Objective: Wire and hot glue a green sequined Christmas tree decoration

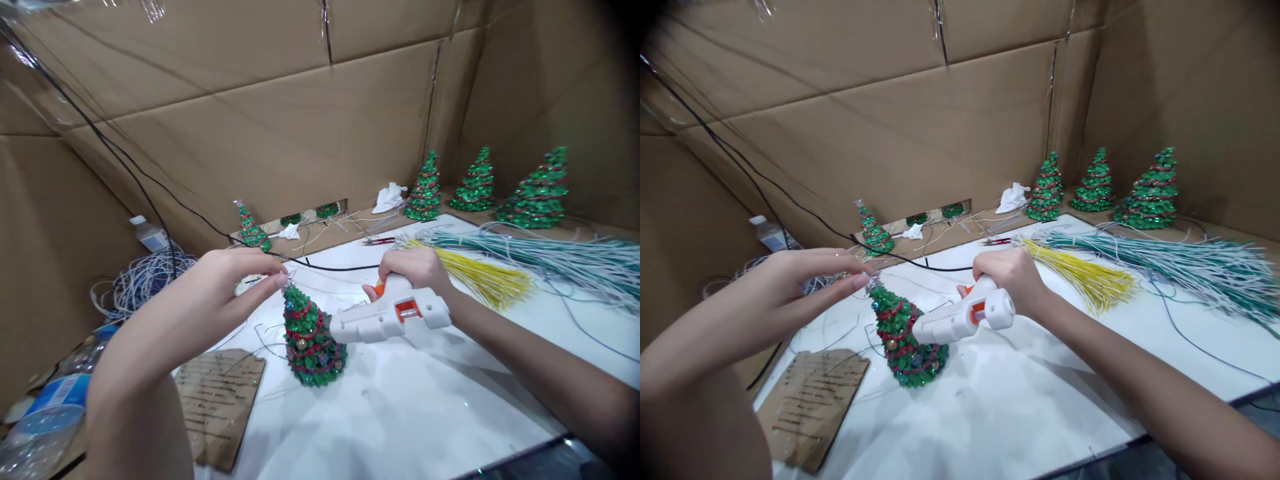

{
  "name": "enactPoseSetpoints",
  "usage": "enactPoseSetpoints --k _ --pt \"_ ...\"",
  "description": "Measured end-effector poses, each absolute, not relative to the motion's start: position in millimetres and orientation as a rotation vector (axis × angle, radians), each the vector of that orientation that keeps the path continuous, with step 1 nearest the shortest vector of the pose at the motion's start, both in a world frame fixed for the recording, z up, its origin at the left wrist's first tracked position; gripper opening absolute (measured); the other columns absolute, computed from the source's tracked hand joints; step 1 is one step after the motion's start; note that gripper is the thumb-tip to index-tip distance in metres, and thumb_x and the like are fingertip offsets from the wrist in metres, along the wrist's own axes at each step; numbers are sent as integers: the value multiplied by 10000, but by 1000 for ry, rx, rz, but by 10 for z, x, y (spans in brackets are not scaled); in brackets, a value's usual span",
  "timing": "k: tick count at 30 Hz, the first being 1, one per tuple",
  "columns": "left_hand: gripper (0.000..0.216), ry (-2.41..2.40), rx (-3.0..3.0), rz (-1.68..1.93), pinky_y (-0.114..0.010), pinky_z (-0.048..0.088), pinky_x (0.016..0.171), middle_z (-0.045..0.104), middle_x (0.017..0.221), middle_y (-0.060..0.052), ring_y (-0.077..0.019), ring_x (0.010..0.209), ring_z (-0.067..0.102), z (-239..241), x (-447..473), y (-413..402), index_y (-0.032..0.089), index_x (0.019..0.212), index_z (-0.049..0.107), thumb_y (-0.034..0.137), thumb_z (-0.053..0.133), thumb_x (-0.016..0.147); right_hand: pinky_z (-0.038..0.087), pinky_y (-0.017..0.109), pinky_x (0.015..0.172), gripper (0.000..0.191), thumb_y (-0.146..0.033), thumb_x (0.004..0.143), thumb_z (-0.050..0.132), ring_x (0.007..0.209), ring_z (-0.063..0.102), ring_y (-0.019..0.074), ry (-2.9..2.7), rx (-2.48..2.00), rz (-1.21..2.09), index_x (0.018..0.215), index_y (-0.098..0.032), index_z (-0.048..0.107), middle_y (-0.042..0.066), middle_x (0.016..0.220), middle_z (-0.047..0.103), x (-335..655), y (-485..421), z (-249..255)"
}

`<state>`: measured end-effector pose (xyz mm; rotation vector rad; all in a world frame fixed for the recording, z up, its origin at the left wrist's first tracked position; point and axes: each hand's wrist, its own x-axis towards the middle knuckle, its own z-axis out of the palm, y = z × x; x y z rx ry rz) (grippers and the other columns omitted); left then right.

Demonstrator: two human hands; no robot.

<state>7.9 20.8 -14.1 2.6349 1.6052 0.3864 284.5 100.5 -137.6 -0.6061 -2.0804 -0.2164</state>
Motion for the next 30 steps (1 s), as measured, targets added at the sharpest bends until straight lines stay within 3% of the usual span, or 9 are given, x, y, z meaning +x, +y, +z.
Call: enactPoseSetpoints --k 15,22,30 --pt "307 1602 2622 393 -277 492 739 703 969 -20 -176 862 622 -113 111 186 242 969 689 434 457 910 279 254 491 244 -331 782 625 471 405 102 -2053 -657 -418 619 -205 495 -36 525 475 2843 948 -1338" --pt "303 1615 2629 388 -294 508 732 715 953 -36 -191 837 631 -121 106 195 240 959 704 425 472 898 264 264 513 200 -144 806 517 494 394 108 -2094 -648 -614 616 -202 498 -25 531 483 2875 916 -1290" --pt "321 1621 2631 410 -288 510 721 719 942 -40 -190 827 635 -128 108 198 238 976 715 436 476 891 255 270 511 272 -194 855 514 475 433 107 -2125 -626 -502 586 -197 552 -20 521 517 2855 910 -1269"
